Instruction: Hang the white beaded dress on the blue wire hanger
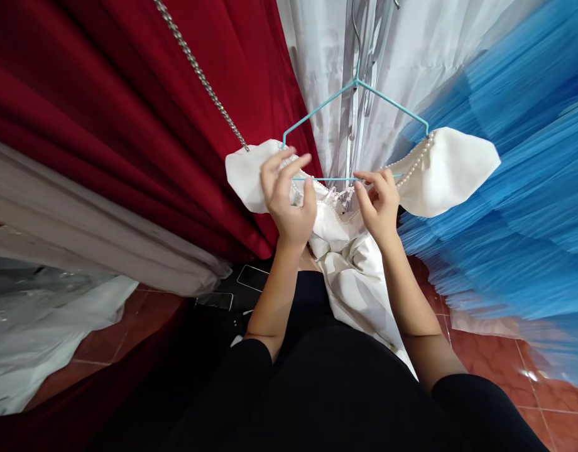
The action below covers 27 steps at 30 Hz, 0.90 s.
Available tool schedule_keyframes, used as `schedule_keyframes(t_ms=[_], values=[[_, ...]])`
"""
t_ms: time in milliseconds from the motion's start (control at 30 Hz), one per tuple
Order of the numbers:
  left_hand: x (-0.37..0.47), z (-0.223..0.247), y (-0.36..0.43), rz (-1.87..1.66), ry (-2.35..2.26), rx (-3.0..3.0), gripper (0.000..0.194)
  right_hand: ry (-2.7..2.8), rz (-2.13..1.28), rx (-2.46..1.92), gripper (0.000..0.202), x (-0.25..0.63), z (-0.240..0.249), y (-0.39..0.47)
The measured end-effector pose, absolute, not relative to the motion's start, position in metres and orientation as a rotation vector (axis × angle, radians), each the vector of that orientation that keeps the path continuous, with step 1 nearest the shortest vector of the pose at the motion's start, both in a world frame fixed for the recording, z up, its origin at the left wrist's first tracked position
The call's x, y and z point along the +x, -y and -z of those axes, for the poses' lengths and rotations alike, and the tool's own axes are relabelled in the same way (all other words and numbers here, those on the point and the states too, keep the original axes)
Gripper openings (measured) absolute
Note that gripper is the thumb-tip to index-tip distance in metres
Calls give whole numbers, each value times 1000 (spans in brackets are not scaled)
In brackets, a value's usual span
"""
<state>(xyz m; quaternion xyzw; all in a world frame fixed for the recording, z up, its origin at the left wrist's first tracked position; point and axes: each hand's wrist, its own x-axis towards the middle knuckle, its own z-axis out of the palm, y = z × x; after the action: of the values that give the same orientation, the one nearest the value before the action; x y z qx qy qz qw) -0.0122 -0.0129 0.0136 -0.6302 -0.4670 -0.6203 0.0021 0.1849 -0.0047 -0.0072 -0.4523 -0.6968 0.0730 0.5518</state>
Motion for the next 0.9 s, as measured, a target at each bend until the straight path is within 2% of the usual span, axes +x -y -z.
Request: schedule_keyframes(t_ms=[100,133,267,433,500,567,667,733,833,900], values=[[-38,-9,-9,1956,1544,-1874,54,1650,-162,-1041,27,184,9,-4],[-45,-8,-17,1957,1552,-1881,52,1654,-153,-1038,27,184,10,-6],[-64,-9,-45,2019,1602,-1864,19,1628,-109,-1022,27,191,13,-11],[-104,-18,-66,2272,1622,-1485,45,1631,-107,-1043,31,196,9,-14],[-123,-14,-64,2370,1643,-1301,47,1631,-126,-1049,35,193,7,-14],[-132,-3,-55,2404,1661,-1266,41,1613,-171,-1056,37,188,7,-15],[-121,22,-29,2398,1692,-1455,26,1582,-242,-1054,39,182,7,-15],[-99,34,-11,2302,1671,-1790,19,1568,-258,-1039,40,179,8,-15],[-58,38,8,2027,1326,-2248,14,1563,-265,-1022,41,178,7,-13],[-33,31,13,1928,1106,-2268,11,1573,-267,-1021,40,179,6,-10]])
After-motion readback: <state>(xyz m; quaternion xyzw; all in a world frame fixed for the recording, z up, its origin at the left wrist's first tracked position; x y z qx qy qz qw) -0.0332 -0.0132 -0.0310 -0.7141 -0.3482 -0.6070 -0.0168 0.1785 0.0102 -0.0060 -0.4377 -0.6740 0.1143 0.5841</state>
